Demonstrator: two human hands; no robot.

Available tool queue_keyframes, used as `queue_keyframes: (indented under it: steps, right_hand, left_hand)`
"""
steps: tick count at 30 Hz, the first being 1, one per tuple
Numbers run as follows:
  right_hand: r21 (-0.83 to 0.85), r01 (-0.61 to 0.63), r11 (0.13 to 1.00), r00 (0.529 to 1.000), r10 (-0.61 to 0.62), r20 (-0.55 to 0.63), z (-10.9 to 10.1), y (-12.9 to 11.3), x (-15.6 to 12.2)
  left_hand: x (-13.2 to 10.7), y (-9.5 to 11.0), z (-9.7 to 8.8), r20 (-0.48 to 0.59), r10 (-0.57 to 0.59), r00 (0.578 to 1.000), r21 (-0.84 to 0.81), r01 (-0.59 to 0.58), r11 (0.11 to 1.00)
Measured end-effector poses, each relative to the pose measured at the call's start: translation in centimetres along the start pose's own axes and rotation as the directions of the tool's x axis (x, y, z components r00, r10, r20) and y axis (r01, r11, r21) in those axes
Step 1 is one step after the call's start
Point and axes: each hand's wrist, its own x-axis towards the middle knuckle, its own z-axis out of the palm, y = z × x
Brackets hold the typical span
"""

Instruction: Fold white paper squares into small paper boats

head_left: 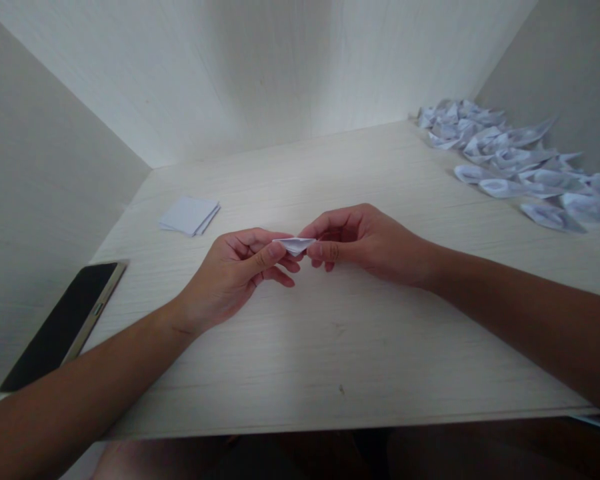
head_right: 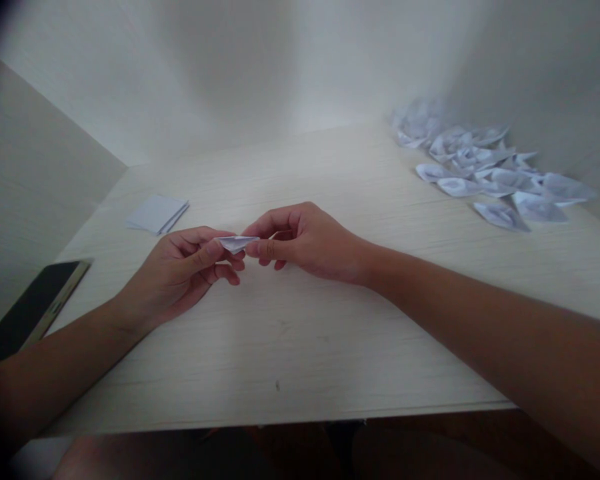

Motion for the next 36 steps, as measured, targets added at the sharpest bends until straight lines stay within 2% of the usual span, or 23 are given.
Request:
queue_keyframes:
  steps: [6,12,24,33,36]
  right_hand:
    - [0.150,-0.009,0.989,0.999,0.016,-0.044,0.5,0.3,-0.3]
    - [0.251,-0.039,0.967,0.997,0.055,-0.059,1.3,0.3,-0.4]
    - [0.368,-0.054,0.928,0.981,0.117,-0.154,3.4,-0.2,-0.8]
    - [0.477,-0.103,0.873,0.984,0.161,-0.082,3.7,-0.6,-1.1]
    - [0.491,-0.106,0.865,0.983,0.165,-0.077,3.7,-0.7,-1.2]
  left_hand:
    - [0.1,0.3,0.2,-0.034,-0.020,0.999,-0.038,0.019,0.999]
    - [0.0,0.1,0.8,-0.114,0.007,0.993,-0.110,-0.020,0.994]
    - [0.0,0.4,1.0,-0.126,0.023,0.992,-0.159,-0.043,0.986]
    - [-0.3,0.9,1.3,-0.079,-0.002,0.997,-0.168,-0.011,0.986]
    - [-0.4,1.1,1.5,-0.094,-0.004,0.996,-0.158,-0.011,0.987]
